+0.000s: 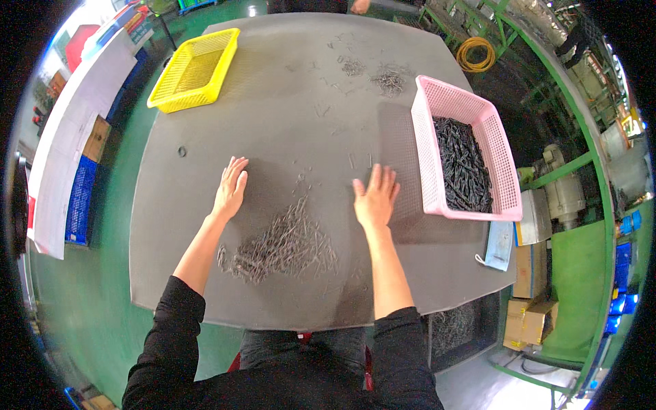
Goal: The person separates a mixed pile of black plastic fasteners and metal wire hooks on a table by hand, placing the black fasteners into a pink basket and the metal hooks into a yellow basket. After sorting, the person gathers the remaining metal hooks and transfers them into a black bin.
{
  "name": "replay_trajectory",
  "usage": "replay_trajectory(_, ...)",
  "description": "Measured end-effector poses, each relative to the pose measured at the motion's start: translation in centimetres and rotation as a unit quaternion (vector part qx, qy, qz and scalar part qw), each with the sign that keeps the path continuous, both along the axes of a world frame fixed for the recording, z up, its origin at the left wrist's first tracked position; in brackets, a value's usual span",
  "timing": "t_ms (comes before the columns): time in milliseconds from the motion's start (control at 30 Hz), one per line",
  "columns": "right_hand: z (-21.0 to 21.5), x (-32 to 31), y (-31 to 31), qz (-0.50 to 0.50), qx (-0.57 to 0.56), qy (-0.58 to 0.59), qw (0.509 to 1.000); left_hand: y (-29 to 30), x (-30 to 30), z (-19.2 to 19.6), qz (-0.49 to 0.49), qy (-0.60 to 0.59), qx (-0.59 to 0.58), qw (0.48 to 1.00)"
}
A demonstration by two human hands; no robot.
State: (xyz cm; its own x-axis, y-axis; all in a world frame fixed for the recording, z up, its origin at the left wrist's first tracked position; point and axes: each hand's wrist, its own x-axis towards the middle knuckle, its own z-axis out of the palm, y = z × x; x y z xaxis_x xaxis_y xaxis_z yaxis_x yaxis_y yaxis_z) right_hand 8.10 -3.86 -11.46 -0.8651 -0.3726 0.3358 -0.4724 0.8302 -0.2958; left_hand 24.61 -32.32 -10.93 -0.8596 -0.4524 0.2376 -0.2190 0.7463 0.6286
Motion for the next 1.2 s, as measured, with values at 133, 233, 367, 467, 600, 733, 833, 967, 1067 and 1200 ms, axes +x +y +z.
replay_trajectory(133,0.9,-1.8,-5.8,0.191,-0.065,-0.088,0.975,-1.4,-7.8,0.0,-0.007,-0.021,-0.033,0.999)
replay_trajectory(233,2.3,-5.9,-8.3,0.187,-0.108,-0.064,0.974,-3.4,-14.5,-0.7,0.024,-0.017,-0.096,0.995)
replay_trajectory(367,2.5,-15.4,-10.8,0.049,-0.175,0.002,0.983,-7.3,-22.6,-1.6,0.075,-0.005,-0.144,0.987)
replay_trajectory(467,1.4,-22.3,-11.8,-0.053,-0.184,0.006,0.982,-9.9,-27.2,-1.6,0.11,-0.038,-0.174,0.978)
replay_trajectory(600,0.0,-29.9,-14.0,-0.25,-0.107,-0.002,0.962,-11.6,-29.6,-1.3,0.153,-0.062,-0.185,0.969)
replay_trajectory(733,-1.8,-38.1,-12.8,-0.395,-0.093,-0.024,0.914,-11.1,-30.0,-0.3,0.139,-0.075,-0.176,0.972)
replay_trajectory(833,-1.7,-42.8,-13.0,-0.388,-0.126,-0.037,0.912,-11.1,-29.8,0.4,0.136,-0.103,-0.185,0.968)
replay_trajectory(967,-1.2,-47.7,-11.9,-0.217,-0.087,-0.094,0.968,-11.1,-29.9,1.1,0.13,-0.121,-0.176,0.968)
replay_trajectory(1067,-1.0,-48.3,-12.4,-0.07,-0.009,-0.1,0.992,-11.4,-30.6,1.2,0.128,-0.132,-0.173,0.968)
replay_trajectory(1200,0.1,-42.5,-14.9,0.105,-0.026,-0.118,0.987,-11.2,-30.7,1.6,0.13,-0.122,-0.157,0.971)
